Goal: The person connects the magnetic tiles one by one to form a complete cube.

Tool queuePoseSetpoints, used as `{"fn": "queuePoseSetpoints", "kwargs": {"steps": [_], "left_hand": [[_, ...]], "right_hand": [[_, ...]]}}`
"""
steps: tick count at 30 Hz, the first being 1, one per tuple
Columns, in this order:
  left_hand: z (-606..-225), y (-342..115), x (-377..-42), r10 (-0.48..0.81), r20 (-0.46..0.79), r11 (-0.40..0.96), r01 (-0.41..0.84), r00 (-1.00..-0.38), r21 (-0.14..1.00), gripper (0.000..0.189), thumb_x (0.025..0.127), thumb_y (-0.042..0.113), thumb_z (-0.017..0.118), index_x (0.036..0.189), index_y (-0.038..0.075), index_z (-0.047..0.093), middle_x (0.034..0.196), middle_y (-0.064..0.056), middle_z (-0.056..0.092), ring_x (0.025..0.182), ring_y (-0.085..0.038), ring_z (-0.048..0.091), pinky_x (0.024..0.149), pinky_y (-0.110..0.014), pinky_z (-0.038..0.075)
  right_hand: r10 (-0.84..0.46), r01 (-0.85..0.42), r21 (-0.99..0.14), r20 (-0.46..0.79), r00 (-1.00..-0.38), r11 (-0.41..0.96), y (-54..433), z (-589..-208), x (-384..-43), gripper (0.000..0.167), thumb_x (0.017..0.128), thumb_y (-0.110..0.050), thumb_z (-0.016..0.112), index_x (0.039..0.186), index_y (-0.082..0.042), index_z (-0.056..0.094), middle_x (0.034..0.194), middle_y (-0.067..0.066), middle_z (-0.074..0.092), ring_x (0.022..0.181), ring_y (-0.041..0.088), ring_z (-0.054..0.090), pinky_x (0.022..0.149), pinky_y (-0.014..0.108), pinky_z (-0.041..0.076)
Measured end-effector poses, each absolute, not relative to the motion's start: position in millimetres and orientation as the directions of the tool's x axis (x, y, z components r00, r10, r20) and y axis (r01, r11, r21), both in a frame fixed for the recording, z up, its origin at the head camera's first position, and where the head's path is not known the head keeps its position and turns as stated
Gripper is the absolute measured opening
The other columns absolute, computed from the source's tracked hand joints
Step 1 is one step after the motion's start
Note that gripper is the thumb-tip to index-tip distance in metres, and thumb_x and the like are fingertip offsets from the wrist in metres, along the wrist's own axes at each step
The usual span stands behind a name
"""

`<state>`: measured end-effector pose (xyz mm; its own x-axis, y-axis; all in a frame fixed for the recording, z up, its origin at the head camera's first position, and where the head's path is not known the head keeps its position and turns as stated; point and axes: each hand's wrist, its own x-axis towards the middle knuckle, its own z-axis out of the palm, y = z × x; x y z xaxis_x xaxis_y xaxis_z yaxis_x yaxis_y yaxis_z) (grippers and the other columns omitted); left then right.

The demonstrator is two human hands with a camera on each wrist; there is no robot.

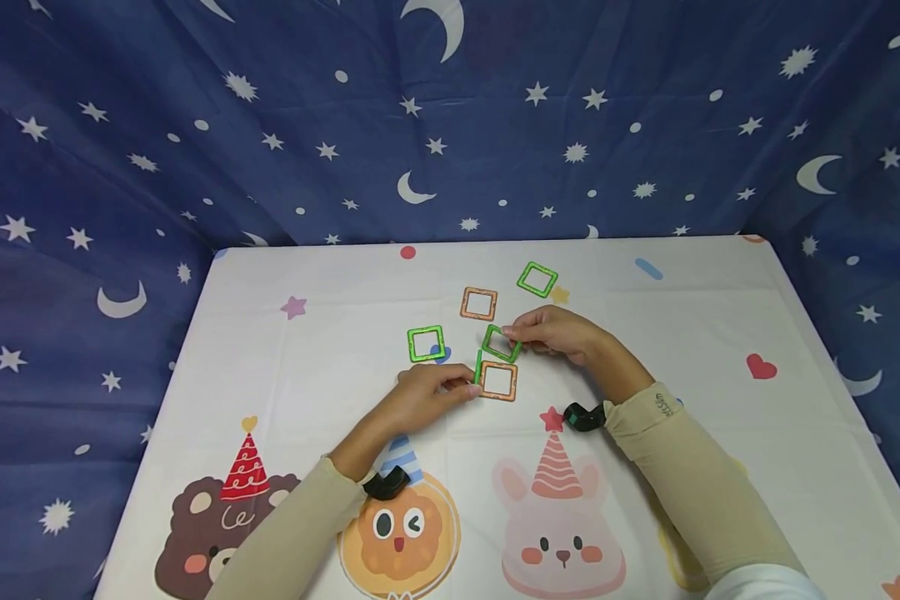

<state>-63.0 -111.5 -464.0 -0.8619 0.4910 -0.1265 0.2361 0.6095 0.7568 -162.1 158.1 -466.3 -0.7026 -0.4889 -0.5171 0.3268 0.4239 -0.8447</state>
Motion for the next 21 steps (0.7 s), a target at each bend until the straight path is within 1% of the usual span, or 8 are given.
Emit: {"fn": "queuePoseSetpoints", "kwargs": {"steps": [5, 10, 13, 17, 21], "left_hand": [[-463.5, -109.9, -63.9, 0.486, -0.135, 0.619, 0.231, -0.863, 0.751, 0.015, 0.098, 0.046, 0.066, 0.102, 0.033, 0.073, 0.085, 0.021, 0.067, 0.084, -0.001, 0.06, 0.084, -0.034, 0.043], [-461.9, -109.0, -64.1, 0.487, -0.14, 0.625, 0.232, -0.862, 0.745, 0.015, 0.099, 0.046, 0.065, 0.102, 0.034, 0.073, 0.085, 0.021, 0.067, 0.084, -0.001, 0.06, 0.084, -0.035, 0.042], [-461.7, -108.8, -63.8, 0.489, -0.14, 0.624, 0.233, -0.861, 0.746, 0.014, 0.099, 0.044, 0.065, 0.101, 0.034, 0.073, 0.085, 0.021, 0.067, 0.084, -0.001, 0.06, 0.083, -0.034, 0.041], [-462.4, -108.4, -63.9, 0.49, -0.139, 0.623, 0.234, -0.861, 0.747, 0.012, 0.099, 0.043, 0.066, 0.102, 0.033, 0.073, 0.085, 0.021, 0.067, 0.085, -0.001, 0.06, 0.085, -0.036, 0.038], [-462.8, -108.1, -63.3, 0.488, -0.137, 0.622, 0.233, -0.862, 0.747, 0.012, 0.099, 0.042, 0.065, 0.102, 0.033, 0.073, 0.085, 0.021, 0.067, 0.084, -0.001, 0.06, 0.085, -0.037, 0.038]], "right_hand": [[-0.542, 0.318, -0.86, -0.501, -0.675, 0.399, 160.5, -466.3, -162.0, 0.029, 0.099, -0.03, 0.068, 0.087, -0.004, 0.071, 0.064, -0.004, 0.044, 0.051, 0.012, 0.032, 0.05, 0.026, 0.024], [-0.585, 0.302, -0.873, -0.482, -0.652, 0.382, 162.6, -466.7, -160.0, 0.031, 0.101, -0.028, 0.065, 0.089, 0.0, 0.069, 0.068, -0.003, 0.046, 0.054, 0.011, 0.032, 0.053, 0.026, 0.027], [-0.597, 0.282, -0.878, -0.471, -0.65, 0.386, 163.8, -468.9, -159.7, 0.033, 0.103, -0.03, 0.064, 0.091, 0.001, 0.068, 0.071, -0.002, 0.046, 0.059, 0.011, 0.033, 0.057, 0.026, 0.029], [-0.601, 0.246, -0.884, -0.454, -0.657, 0.398, 163.6, -469.6, -159.7, 0.035, 0.103, -0.031, 0.063, 0.092, 0.002, 0.068, 0.07, -0.003, 0.042, 0.061, 0.011, 0.033, 0.059, 0.025, 0.03], [-0.598, 0.227, -0.881, -0.452, -0.662, 0.414, 162.3, -468.9, -159.1, 0.035, 0.102, -0.03, 0.064, 0.095, 0.003, 0.071, 0.071, -0.005, 0.044, 0.063, 0.011, 0.033, 0.06, 0.025, 0.032]]}}
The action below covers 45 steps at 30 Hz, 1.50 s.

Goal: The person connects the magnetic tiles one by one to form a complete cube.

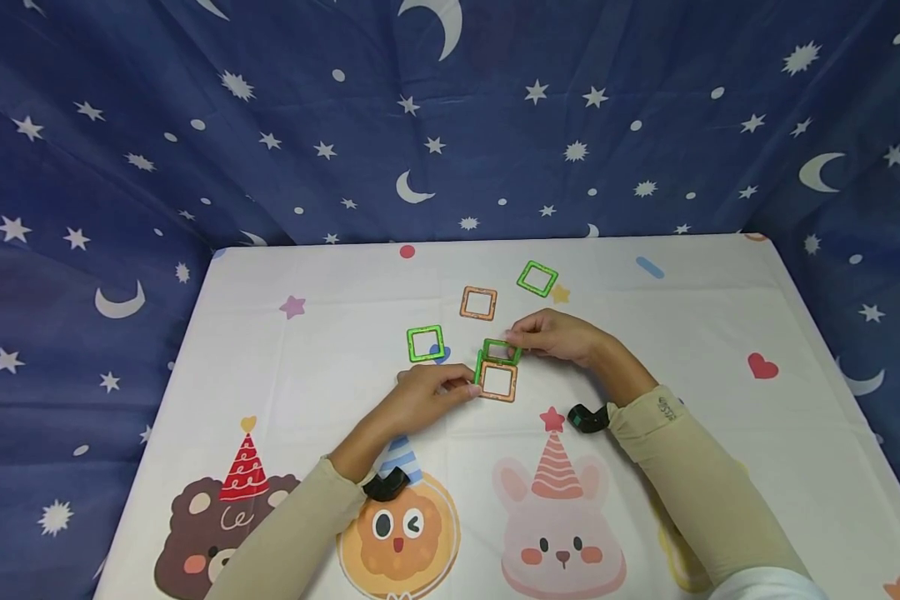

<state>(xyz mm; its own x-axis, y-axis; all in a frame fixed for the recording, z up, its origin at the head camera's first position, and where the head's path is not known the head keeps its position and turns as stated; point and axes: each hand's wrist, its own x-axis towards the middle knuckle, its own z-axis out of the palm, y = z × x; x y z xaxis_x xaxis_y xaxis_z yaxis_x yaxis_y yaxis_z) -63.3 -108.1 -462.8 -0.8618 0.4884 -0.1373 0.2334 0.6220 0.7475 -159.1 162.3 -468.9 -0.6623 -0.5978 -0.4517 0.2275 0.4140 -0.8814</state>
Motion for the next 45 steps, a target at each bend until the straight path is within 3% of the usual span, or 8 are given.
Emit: {"fn": "queuePoseSetpoints", "kwargs": {"steps": [6, 16, 24, 33, 36, 40, 43, 45], "left_hand": [[-462.4, -107.3, -61.8, 0.488, -0.137, 0.621, 0.233, -0.862, 0.748, 0.012, 0.1, 0.043, 0.064, 0.101, 0.034, 0.073, 0.085, 0.021, 0.068, 0.086, -0.001, 0.06, 0.084, -0.039, 0.033], [-463.9, -106.0, -61.3, 0.48, -0.131, 0.626, 0.234, -0.868, 0.744, 0.011, 0.1, 0.041, 0.065, 0.102, 0.033, 0.073, 0.084, 0.022, 0.066, 0.085, -0.002, 0.06, 0.082, -0.04, 0.029], [-463.1, -106.4, -60.7, 0.479, -0.124, 0.626, 0.239, -0.869, 0.742, 0.012, 0.1, 0.043, 0.064, 0.101, 0.034, 0.072, 0.086, 0.021, 0.066, 0.085, -0.001, 0.06, 0.081, -0.039, 0.029], [-463.7, -108.6, -62.7, 0.474, -0.148, 0.603, 0.197, -0.868, 0.773, 0.019, 0.103, 0.046, 0.059, 0.107, 0.032, 0.069, 0.091, 0.021, 0.069, 0.088, 0.0, 0.062, 0.087, -0.034, 0.043], [-463.7, -107.8, -63.7, 0.452, -0.174, 0.584, 0.143, -0.875, 0.799, 0.026, 0.104, 0.047, 0.056, 0.115, 0.024, 0.062, 0.091, 0.02, 0.072, 0.087, -0.003, 0.062, 0.091, -0.039, 0.042], [-463.2, -106.0, -64.5, 0.428, -0.184, 0.564, 0.102, -0.885, 0.82, 0.05, 0.104, 0.047, 0.055, 0.141, 0.015, 0.047, 0.089, 0.018, 0.074, 0.081, -0.006, 0.061, 0.105, -0.06, 0.031], [-462.5, -105.1, -64.2, 0.422, -0.184, 0.569, 0.101, -0.888, 0.816, 0.06, 0.104, 0.046, 0.055, 0.156, 0.022, 0.037, 0.088, 0.016, 0.073, 0.08, -0.007, 0.062, 0.109, -0.069, 0.022], [-462.5, -104.7, -63.4, 0.418, -0.19, 0.579, 0.099, -0.888, 0.809, 0.058, 0.104, 0.046, 0.055, 0.157, 0.03, 0.038, 0.088, 0.015, 0.073, 0.079, -0.007, 0.062, 0.108, -0.068, 0.023]], "right_hand": [[-0.606, 0.208, -0.888, -0.436, -0.665, 0.411, 162.8, -468.4, -157.5, 0.031, 0.101, -0.025, 0.066, 0.095, 0.004, 0.073, 0.07, -0.005, 0.047, 0.067, 0.012, 0.04, 0.063, 0.025, 0.035], [-0.633, 0.177, -0.899, -0.411, -0.656, 0.401, 162.6, -469.1, -155.6, 0.026, 0.098, -0.022, 0.07, 0.092, 0.004, 0.074, 0.082, 0.001, 0.063, 0.074, 0.014, 0.048, 0.064, 0.025, 0.038], [-0.645, 0.17, -0.912, -0.386, -0.659, 0.372, 168.4, -470.8, -156.5, 0.019, 0.092, -0.014, 0.074, 0.101, 0.002, 0.076, 0.087, -0.003, 0.069, 0.084, 0.014, 0.055, 0.077, 0.028, 0.047], [-0.622, 0.185, -0.906, -0.399, -0.674, 0.38, 166.9, -468.8, -154.4, 0.025, 0.09, -0.013, 0.078, 0.109, 0.003, 0.077, 0.099, 0.0, 0.077, 0.091, 0.015, 0.062, 0.082, 0.028, 0.05], [-0.615, 0.178, -0.902, -0.403, -0.678, 0.394, 165.4, -468.3, -154.3, 0.027, 0.09, -0.015, 0.078, 0.111, 0.003, 0.077, 0.101, 0.003, 0.078, 0.091, 0.014, 0.064, 0.081, 0.028, 0.051], [-0.608, 0.168, -0.896, -0.407, -0.682, 0.411, 163.9, -468.9, -155.1, 0.028, 0.091, -0.018, 0.079, 0.111, 0.001, 0.077, 0.104, 0.005, 0.078, 0.092, 0.014, 0.064, 0.082, 0.028, 0.051], [-0.609, 0.165, -0.896, -0.406, -0.681, 0.413, 164.0, -469.3, -155.5, 0.028, 0.091, -0.019, 0.078, 0.113, -0.001, 0.078, 0.106, 0.004, 0.078, 0.094, 0.015, 0.063, 0.083, 0.029, 0.05], [-0.614, 0.164, -0.898, -0.402, -0.679, 0.407, 165.1, -470.3, -155.8, 0.028, 0.092, -0.019, 0.077, 0.115, -0.002, 0.077, 0.107, 0.004, 0.077, 0.092, 0.015, 0.062, 0.083, 0.029, 0.049]]}}
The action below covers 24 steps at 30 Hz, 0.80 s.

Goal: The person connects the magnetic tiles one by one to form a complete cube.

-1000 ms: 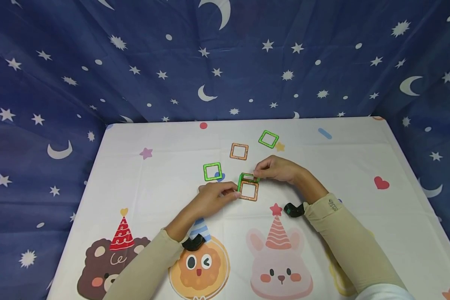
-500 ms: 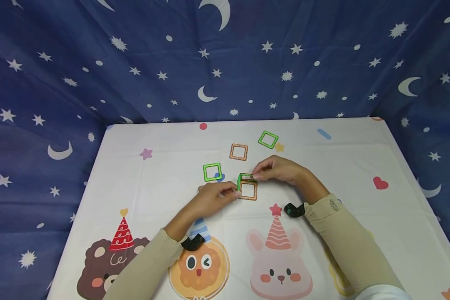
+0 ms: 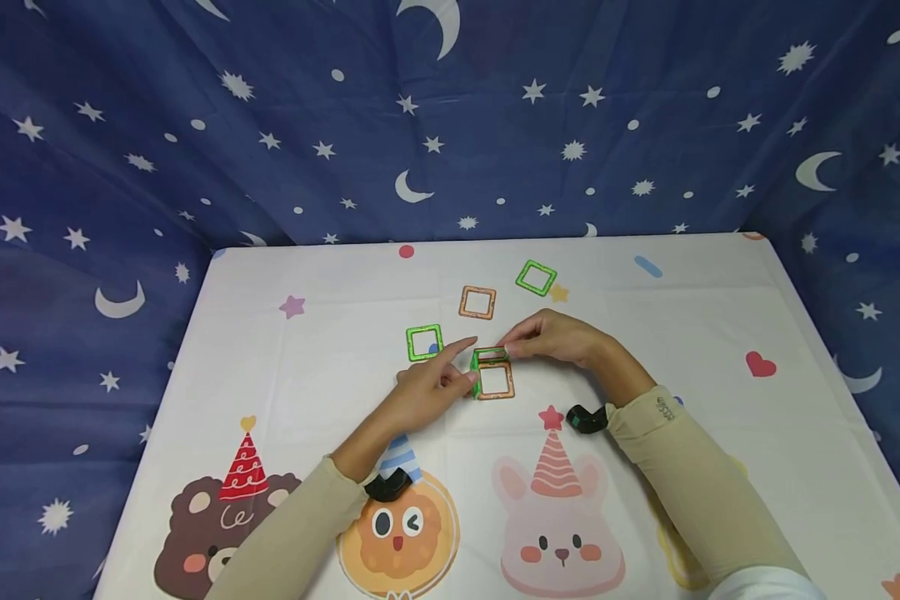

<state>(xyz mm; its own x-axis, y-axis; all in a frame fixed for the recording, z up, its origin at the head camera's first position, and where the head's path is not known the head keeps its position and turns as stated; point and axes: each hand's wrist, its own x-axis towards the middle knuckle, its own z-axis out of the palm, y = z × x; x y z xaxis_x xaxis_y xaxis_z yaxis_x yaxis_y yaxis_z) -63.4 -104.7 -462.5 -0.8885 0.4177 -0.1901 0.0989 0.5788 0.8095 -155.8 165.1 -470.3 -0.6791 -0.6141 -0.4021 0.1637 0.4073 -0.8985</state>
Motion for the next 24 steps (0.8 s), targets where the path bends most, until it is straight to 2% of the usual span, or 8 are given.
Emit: {"fn": "queuePoseSetpoints", "kwargs": {"steps": [4, 7, 11, 17, 21, 24], "left_hand": [[-463, -104, -62, 0.409, -0.197, 0.582, 0.089, -0.891, 0.808, 0.05, 0.104, 0.045, 0.055, 0.153, 0.037, 0.045, 0.09, 0.015, 0.073, 0.079, -0.005, 0.062, 0.107, -0.065, 0.024], [-463, -104, -62, 0.402, -0.19, 0.585, 0.092, -0.896, 0.806, 0.045, 0.104, 0.045, 0.055, 0.148, 0.035, 0.05, 0.091, 0.016, 0.073, 0.078, -0.005, 0.062, 0.104, -0.062, 0.027], [-462, -102, -63, 0.372, -0.176, 0.592, 0.087, -0.912, 0.801, 0.036, 0.104, 0.046, 0.054, 0.137, 0.031, 0.06, 0.09, 0.014, 0.072, 0.079, -0.005, 0.061, 0.096, -0.052, 0.036], [-459, -99, -64, 0.32, -0.136, 0.59, 0.085, -0.938, 0.803, 0.027, 0.103, 0.037, 0.061, 0.121, 0.021, 0.073, 0.09, 0.008, 0.067, 0.082, -0.008, 0.058, 0.075, -0.029, 0.045], [-461, -97, -65, 0.325, -0.093, 0.561, 0.113, -0.941, 0.82, 0.026, 0.101, 0.031, 0.065, 0.118, 0.014, 0.075, 0.089, 0.003, 0.064, 0.08, -0.01, 0.055, 0.072, -0.026, 0.046], [-463, -97, -65, 0.32, -0.093, 0.536, 0.1, -0.943, 0.838, 0.025, 0.101, 0.03, 0.066, 0.117, 0.014, 0.075, 0.094, 0.001, 0.066, 0.084, -0.01, 0.059, 0.076, -0.027, 0.049]], "right_hand": [[-0.621, 0.169, -0.903, -0.398, -0.676, 0.395, 166, -470, -156, 0.027, 0.092, -0.016, 0.076, 0.115, -0.002, 0.077, 0.107, 0.004, 0.077, 0.092, 0.015, 0.062, 0.082, 0.029, 0.049], [-0.611, 0.174, -0.9, -0.404, -0.681, 0.401, 164, -469, -155, 0.027, 0.091, -0.018, 0.078, 0.112, -0.002, 0.078, 0.106, 0.004, 0.077, 0.093, 0.016, 0.063, 0.083, 0.03, 0.05], [-0.581, 0.18, -0.882, -0.428, -0.693, 0.435, 160, -469, -156, 0.027, 0.088, -0.024, 0.082, 0.109, -0.007, 0.08, 0.104, 0.003, 0.078, 0.094, 0.017, 0.063, 0.084, 0.031, 0.049], [-0.556, 0.197, -0.866, -0.454, -0.696, 0.46, 156, -470, -157, 0.025, 0.086, -0.022, 0.084, 0.106, -0.007, 0.081, 0.097, 0.0, 0.078, 0.091, 0.016, 0.06, 0.083, 0.03, 0.048], [-0.553, 0.206, -0.864, -0.46, -0.695, 0.46, 156, -469, -156, 0.024, 0.086, -0.021, 0.083, 0.106, -0.008, 0.081, 0.096, -0.001, 0.078, 0.09, 0.015, 0.06, 0.082, 0.03, 0.047], [-0.555, 0.208, -0.864, -0.461, -0.693, 0.458, 155, -469, -155, 0.024, 0.087, -0.022, 0.083, 0.105, -0.007, 0.081, 0.098, 0.0, 0.078, 0.09, 0.016, 0.06, 0.083, 0.031, 0.047]]}}
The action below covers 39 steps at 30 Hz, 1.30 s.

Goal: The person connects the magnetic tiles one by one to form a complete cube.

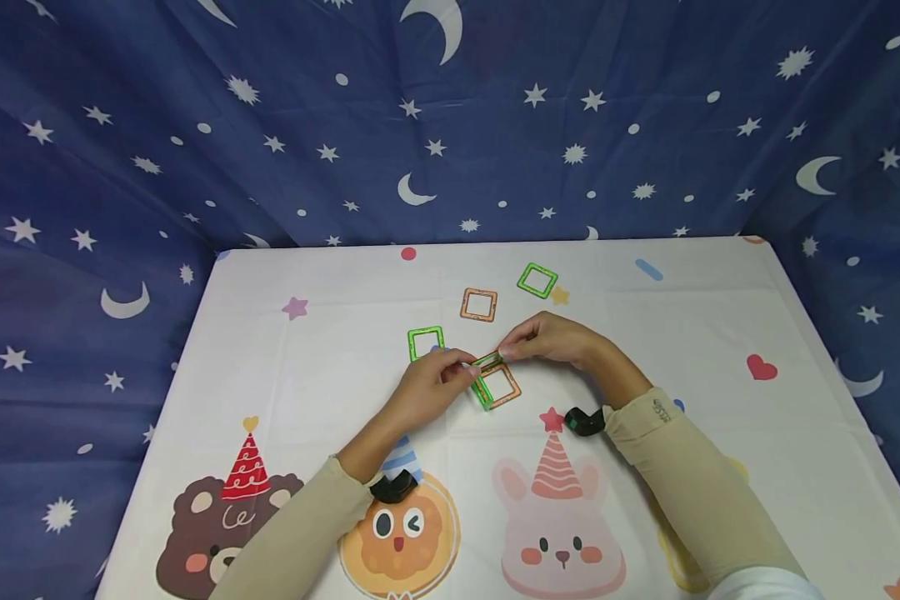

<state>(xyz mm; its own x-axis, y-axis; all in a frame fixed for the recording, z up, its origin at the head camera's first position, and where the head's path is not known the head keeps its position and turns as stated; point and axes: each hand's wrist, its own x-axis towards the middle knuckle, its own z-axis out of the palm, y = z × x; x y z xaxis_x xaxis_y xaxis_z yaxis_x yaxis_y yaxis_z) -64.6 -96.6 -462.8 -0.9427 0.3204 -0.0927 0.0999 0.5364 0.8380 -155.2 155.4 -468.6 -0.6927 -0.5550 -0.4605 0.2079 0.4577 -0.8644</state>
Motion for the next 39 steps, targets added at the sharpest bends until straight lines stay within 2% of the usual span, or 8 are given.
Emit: {"fn": "queuePoseSetpoints", "kwargs": {"steps": [6, 11, 22, 30, 32, 35, 37, 39], "left_hand": [[-467, -97, -62, 0.295, -0.131, 0.437, 0.012, -0.946, 0.899, 0.025, 0.1, 0.027, 0.067, 0.117, 0.01, 0.074, 0.108, -0.002, 0.067, 0.101, -0.013, 0.067, 0.092, -0.025, 0.056], [-470, -97, -61, 0.275, -0.106, 0.433, 0.025, -0.956, 0.901, 0.024, 0.099, 0.029, 0.068, 0.115, 0.012, 0.075, 0.115, -0.001, 0.067, 0.109, -0.013, 0.066, 0.094, -0.024, 0.055], [-466, -94, -59, 0.28, -0.092, 0.466, 0.051, -0.956, 0.883, 0.025, 0.1, 0.03, 0.067, 0.115, 0.012, 0.074, 0.105, 0.001, 0.077, 0.108, -0.016, 0.073, 0.097, -0.041, 0.054], [-466, -94, -59, 0.282, -0.079, 0.481, 0.07, -0.956, 0.874, 0.021, 0.099, 0.029, 0.068, 0.111, 0.014, 0.075, 0.103, 0.003, 0.076, 0.109, -0.016, 0.072, 0.098, -0.04, 0.054], [-466, -94, -59, 0.286, -0.078, 0.474, 0.07, -0.955, 0.878, 0.021, 0.099, 0.029, 0.068, 0.112, 0.014, 0.075, 0.105, 0.003, 0.076, 0.11, -0.017, 0.072, 0.099, -0.04, 0.054], [-467, -94, -59, 0.29, -0.086, 0.46, 0.06, -0.953, 0.886, 0.023, 0.1, 0.03, 0.067, 0.114, 0.013, 0.075, 0.107, 0.001, 0.076, 0.113, -0.019, 0.072, 0.101, -0.041, 0.053], [-467, -93, -59, 0.294, -0.093, 0.45, 0.052, -0.951, 0.892, 0.024, 0.1, 0.03, 0.067, 0.115, 0.013, 0.074, 0.108, 0.001, 0.076, 0.114, -0.02, 0.071, 0.102, -0.042, 0.053], [-467, -93, -59, 0.296, -0.104, 0.445, 0.041, -0.95, 0.894, 0.025, 0.1, 0.031, 0.067, 0.115, 0.013, 0.074, 0.109, 0.0, 0.075, 0.115, -0.02, 0.071, 0.103, -0.042, 0.052]], "right_hand": [[-0.56, 0.214, -0.867, -0.46, -0.689, 0.449, 153, -468, -155, 0.025, 0.088, -0.023, 0.082, 0.106, -0.006, 0.081, 0.099, 0.002, 0.078, 0.09, 0.016, 0.06, 0.083, 0.031, 0.047], [-0.562, 0.218, -0.867, -0.463, -0.686, 0.448, 153, -468, -155, 0.025, 0.088, -0.023, 0.082, 0.106, -0.006, 0.081, 0.099, 0.002, 0.078, 0.089, 0.016, 0.061, 0.08, 0.03, 0.049], [-0.561, 0.214, -0.873, -0.452, -0.694, 0.438, 151, -469, -154, 0.026, 0.088, -0.023, 0.082, 0.106, -0.006, 0.081, 0.097, -0.001, 0.078, 0.09, 0.014, 0.061, 0.082, 0.029, 0.048], [-0.561, 0.199, -0.873, -0.445, -0.698, 0.445, 152, -469, -154, 0.027, 0.088, -0.026, 0.082, 0.108, -0.008, 0.081, 0.101, -0.001, 0.078, 0.092, 0.014, 0.061, 0.083, 0.028, 0.048], [-0.563, 0.208, -0.878, -0.443, -0.698, 0.432, 155, -467, -155, 0.03, 0.091, -0.027, 0.079, 0.113, -0.007, 0.079, 0.103, -0.006, 0.077, 0.086, 0.012, 0.058, 0.076, 0.026, 0.046], [-0.536, 0.261, -0.88, -0.453, -0.712, 0.397, 163, -461, -160, 0.036, 0.095, -0.03, 0.074, 0.123, -0.006, 0.074, 0.094, -0.008, 0.072, 0.07, 0.012, 0.049, 0.061, 0.024, 0.038], [-0.478, 0.296, -0.874, -0.464, -0.746, 0.385, 170, -457, -167, 0.04, 0.096, -0.031, 0.073, 0.126, -0.005, 0.071, 0.084, -0.006, 0.064, 0.062, 0.013, 0.04, 0.054, 0.026, 0.031], [-0.375, 0.309, -0.861, -0.463, -0.803, 0.404, 177, -453, -175, 0.042, 0.095, -0.035, 0.074, 0.126, -0.007, 0.071, 0.079, -0.003, 0.056, 0.06, 0.013, 0.039, 0.054, 0.027, 0.031]]}}
